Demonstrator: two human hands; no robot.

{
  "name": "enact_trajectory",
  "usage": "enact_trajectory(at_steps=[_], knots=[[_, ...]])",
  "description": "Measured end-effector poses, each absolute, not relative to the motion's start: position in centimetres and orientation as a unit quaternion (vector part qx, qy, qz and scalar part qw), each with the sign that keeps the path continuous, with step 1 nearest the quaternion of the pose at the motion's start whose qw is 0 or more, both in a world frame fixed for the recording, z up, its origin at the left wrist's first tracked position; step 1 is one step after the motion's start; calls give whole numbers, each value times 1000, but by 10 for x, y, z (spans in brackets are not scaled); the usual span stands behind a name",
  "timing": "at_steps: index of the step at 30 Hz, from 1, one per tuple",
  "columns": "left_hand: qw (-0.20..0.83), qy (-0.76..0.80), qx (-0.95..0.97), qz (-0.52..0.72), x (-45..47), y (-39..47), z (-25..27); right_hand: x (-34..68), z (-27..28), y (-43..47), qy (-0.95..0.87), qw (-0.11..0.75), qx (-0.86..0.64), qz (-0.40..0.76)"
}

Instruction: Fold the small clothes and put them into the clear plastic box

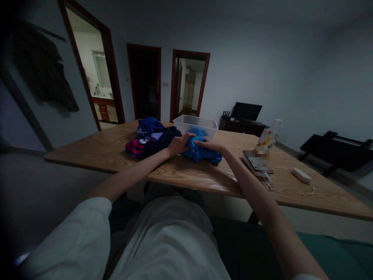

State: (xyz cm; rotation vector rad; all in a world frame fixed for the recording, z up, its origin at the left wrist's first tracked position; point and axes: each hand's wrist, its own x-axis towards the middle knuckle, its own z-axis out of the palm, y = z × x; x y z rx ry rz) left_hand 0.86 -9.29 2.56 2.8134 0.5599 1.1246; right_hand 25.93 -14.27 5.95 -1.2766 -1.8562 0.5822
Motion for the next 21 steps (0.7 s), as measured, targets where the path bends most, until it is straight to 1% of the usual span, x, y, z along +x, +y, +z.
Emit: enact_trajectory(at_steps=[6,11,16,21], knots=[[43,193,911,361,9,-91,20,251,58,-144,-714,383,-538,235],[47,183,916,354,9,-91,22,248,56,-143,-714,398,-525,238],[16,200,922,330,9,-91,23,250,55,-144,-706,369,-561,225],[-25,208,913,349,10,-96,25,246,60,-146,-723,361,-553,203]])
